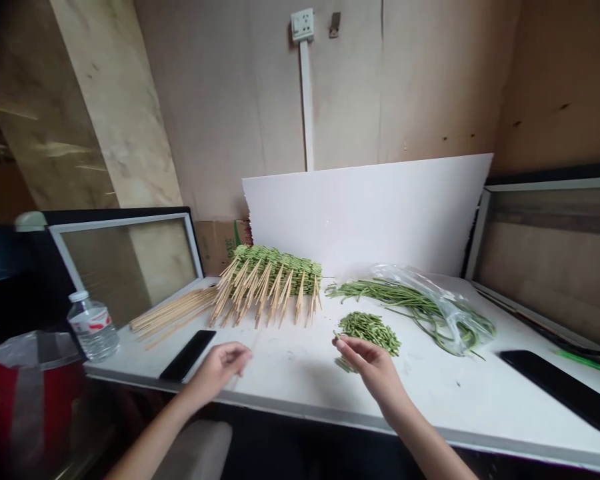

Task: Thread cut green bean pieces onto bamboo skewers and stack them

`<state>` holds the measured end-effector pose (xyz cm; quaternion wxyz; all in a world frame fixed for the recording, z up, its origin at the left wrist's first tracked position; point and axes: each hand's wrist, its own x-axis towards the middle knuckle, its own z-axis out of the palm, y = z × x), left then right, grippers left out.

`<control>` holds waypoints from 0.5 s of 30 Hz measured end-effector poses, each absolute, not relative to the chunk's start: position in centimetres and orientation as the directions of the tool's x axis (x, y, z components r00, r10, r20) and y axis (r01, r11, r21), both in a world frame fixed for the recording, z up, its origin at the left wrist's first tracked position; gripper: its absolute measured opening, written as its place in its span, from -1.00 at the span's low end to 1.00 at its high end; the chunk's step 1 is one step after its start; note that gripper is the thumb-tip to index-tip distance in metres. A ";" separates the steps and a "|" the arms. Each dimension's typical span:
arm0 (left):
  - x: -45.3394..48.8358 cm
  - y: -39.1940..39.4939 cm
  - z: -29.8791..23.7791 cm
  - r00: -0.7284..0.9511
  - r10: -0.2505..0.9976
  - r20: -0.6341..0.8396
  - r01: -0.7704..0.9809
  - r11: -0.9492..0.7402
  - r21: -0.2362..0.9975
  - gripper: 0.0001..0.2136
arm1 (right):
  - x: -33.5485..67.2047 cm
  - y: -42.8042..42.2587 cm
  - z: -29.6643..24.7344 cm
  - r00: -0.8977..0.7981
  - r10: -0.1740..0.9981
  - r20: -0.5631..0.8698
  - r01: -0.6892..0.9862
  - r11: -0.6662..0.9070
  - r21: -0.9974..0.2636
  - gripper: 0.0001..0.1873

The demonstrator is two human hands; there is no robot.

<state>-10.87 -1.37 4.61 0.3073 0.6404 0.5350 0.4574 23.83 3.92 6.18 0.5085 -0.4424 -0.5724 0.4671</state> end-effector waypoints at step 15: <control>-42.1 1.7 3.7 -0.444 0.848 0.291 0.894 0.396 0.211 -0.83 | 25.8 6.6 7.3 0.131 0.988 0.079 0.325 0.032 -0.945 -0.38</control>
